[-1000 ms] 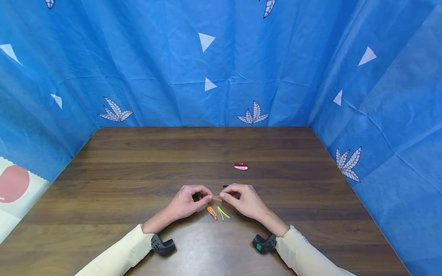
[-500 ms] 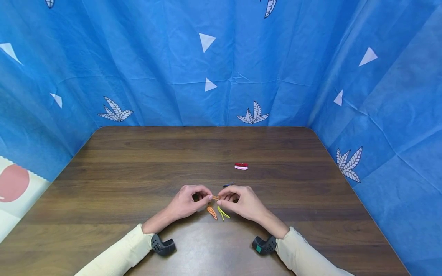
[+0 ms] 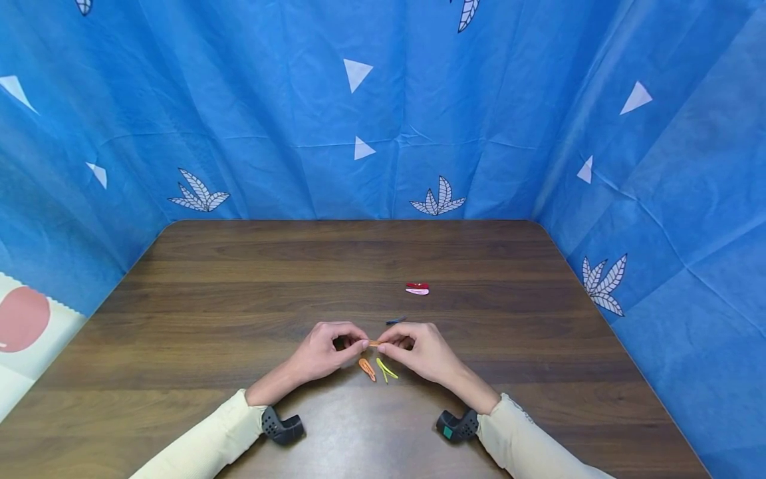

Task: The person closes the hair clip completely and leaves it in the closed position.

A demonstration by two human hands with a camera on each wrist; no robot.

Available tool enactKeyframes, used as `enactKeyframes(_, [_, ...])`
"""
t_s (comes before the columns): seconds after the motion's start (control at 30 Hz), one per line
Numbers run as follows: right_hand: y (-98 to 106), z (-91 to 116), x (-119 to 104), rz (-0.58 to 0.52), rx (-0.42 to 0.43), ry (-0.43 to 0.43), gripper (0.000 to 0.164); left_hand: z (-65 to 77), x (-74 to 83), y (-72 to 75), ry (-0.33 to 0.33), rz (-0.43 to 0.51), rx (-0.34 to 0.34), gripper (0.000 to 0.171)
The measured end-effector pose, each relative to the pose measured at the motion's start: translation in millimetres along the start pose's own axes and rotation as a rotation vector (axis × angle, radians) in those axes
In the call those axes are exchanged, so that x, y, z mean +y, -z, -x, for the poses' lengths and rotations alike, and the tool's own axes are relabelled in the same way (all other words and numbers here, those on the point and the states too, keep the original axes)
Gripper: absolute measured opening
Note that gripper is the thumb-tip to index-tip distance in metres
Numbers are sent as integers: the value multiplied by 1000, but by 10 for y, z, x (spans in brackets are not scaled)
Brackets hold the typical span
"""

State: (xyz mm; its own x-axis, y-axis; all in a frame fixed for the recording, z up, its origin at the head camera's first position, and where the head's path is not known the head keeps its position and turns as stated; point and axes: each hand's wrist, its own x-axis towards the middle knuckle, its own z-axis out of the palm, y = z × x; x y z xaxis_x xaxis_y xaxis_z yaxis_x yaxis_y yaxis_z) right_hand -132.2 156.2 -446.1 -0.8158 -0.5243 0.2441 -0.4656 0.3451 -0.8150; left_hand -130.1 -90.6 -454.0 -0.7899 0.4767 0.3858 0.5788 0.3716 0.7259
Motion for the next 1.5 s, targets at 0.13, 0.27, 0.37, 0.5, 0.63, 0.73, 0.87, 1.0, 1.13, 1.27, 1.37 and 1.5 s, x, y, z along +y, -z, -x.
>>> enactKeyframes(0.13, [2, -1, 9, 9, 1, -17, 7, -2, 5, 1, 9, 0, -10, 7])
enactKeyframes(0.27, [0, -6, 15, 18, -2, -36, 8, 1, 8, 8, -12, -6, -18, 8])
enactKeyframes(0.37, [-5, -11, 11, 25, -3, -51, 8, 6, 9, 16, -34, -13, -19, 8])
enactKeyframes(0.5, [-9, -12, -3, 35, -3, -58, 8, 11, 10, 17, -49, -20, -18, 7])
enactKeyframes(0.63, [-2, -16, -14, 47, -11, -58, 6, 12, 6, 19, -56, -35, -25, 7])
enactKeyframes(0.73, [4, -19, -19, 58, -13, -51, 6, 10, 6, 22, -55, -43, -34, 7])
enactKeyframes(0.87, [5, -19, -12, 68, -19, -33, 6, 11, 12, 24, -55, -41, -40, 7])
enactKeyframes(1.0, [3, -13, 0, 66, -27, -17, 6, 13, 18, 23, -55, -42, -49, 6])
enactKeyframes(1.13, [2, -14, 7, 65, -31, -2, 6, 11, 15, 23, -50, -44, -57, 6])
enactKeyframes(1.27, [-1, -13, 12, 68, -36, 6, 5, 11, 3, 19, -69, -44, -52, 6])
enactKeyframes(1.37, [-5, -9, 17, 67, -42, 13, 4, 11, -1, 16, -91, -52, -51, 5])
enactKeyframes(1.5, [-10, -7, 13, 60, -43, 21, 5, 12, 1, 13, -97, -52, -54, 5])
